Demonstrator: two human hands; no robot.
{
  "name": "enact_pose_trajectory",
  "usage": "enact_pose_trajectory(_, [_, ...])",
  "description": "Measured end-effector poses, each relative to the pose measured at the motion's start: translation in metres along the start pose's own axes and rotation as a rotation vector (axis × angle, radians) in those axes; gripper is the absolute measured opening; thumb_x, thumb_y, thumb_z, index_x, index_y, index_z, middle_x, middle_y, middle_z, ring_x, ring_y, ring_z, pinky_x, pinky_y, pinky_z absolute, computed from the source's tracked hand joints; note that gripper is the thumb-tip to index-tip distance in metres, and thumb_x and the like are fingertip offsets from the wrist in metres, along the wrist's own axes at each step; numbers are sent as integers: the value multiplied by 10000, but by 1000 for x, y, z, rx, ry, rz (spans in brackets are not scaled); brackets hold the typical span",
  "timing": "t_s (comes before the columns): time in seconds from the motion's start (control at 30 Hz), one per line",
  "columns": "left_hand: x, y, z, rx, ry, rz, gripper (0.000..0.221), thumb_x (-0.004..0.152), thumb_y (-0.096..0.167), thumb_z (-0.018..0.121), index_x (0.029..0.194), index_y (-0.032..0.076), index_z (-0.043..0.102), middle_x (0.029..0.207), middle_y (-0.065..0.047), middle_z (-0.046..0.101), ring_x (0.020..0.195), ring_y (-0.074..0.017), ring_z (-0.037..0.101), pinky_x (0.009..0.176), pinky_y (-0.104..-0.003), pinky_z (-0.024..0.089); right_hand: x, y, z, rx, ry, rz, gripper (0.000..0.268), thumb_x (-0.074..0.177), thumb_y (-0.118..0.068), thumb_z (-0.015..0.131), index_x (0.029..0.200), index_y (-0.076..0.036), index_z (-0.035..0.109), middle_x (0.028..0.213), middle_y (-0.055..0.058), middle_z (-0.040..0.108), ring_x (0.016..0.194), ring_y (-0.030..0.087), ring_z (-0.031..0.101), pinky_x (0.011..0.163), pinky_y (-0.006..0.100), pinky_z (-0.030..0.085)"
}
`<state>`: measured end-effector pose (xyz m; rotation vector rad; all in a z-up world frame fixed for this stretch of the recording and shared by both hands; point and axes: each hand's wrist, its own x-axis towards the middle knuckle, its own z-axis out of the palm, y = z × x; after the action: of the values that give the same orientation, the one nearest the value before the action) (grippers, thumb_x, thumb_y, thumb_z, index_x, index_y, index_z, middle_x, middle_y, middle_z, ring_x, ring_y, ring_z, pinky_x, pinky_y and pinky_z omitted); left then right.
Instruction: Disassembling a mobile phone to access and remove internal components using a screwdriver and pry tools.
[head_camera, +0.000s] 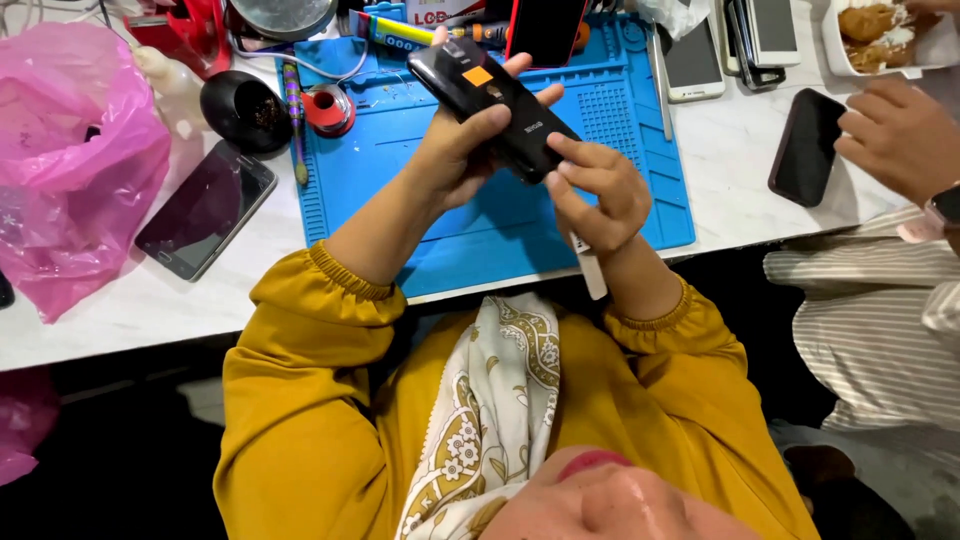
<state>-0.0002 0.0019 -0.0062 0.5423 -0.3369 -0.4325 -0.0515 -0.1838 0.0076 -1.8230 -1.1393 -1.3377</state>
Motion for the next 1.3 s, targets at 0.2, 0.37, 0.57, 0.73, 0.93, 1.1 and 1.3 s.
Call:
enact_pose_trajectory(0.2, [7,-12,-22,172,-127,39,589,956,273,825,1430,86,527,1321,-182,660,1324,-319,640,1052,-451,613,-2,-11,1,-13,0,122,125,1005,45,673,1058,-49,611,963,144,578,965,411,768,694,452,652])
enact_pose_trajectory(0.37, [9,-22,-35,131,-181,195,596,1033,188,801,1490,210,419,1468,-61,559,1312,-361,632,1093,-549,589,3,-15,-1,56,10,198,103,1002,27,681,1029,-17,592,948,172,586,956,453,764,751,459,675])
enact_pose_trajectory(0.57, [4,-16,-19,59,-28,158,1101,951,180,828,1573,507,-20,1429,-179,602,1219,-389,722,1036,-556,651,2,-16,-5,186,-59,278,240,992,101,690,1146,-42,573,990,200,571,1041,522,727,886,553,680])
enact_pose_trajectory(0.73, [5,-6,-3,-84,79,-11,804,812,512,836,1327,-54,587,1103,-210,718,1096,-306,716,1016,-607,605,-2,-10,-8,-8,56,88,251,939,93,745,1050,-102,634,924,91,649,1004,349,732,989,518,531])
enact_pose_trajectory(0.93, [3,-5,-5,-72,87,-24,852,790,539,848,1351,-48,588,1183,-170,711,1138,-329,711,1008,-619,609,-5,0,-14,41,27,161,200,958,72,737,1018,-85,630,922,121,654,969,384,752,1013,548,537])
enact_pose_trajectory(1.1, [4,-9,-10,-90,56,-15,809,833,526,821,1352,-49,588,1161,-159,720,1143,-304,717,1013,-565,612,-1,-6,-18,77,15,123,239,943,109,740,1041,-74,621,920,124,645,946,395,775,1021,548,525])
enact_pose_trajectory(1.3, [2,-7,-5,-121,-81,68,695,929,478,801,1351,-26,574,1201,-55,669,1173,-268,679,1085,-590,564,-6,-3,-12,32,39,92,284,902,166,766,1026,-58,643,867,113,650,917,412,794,1068,509,478])
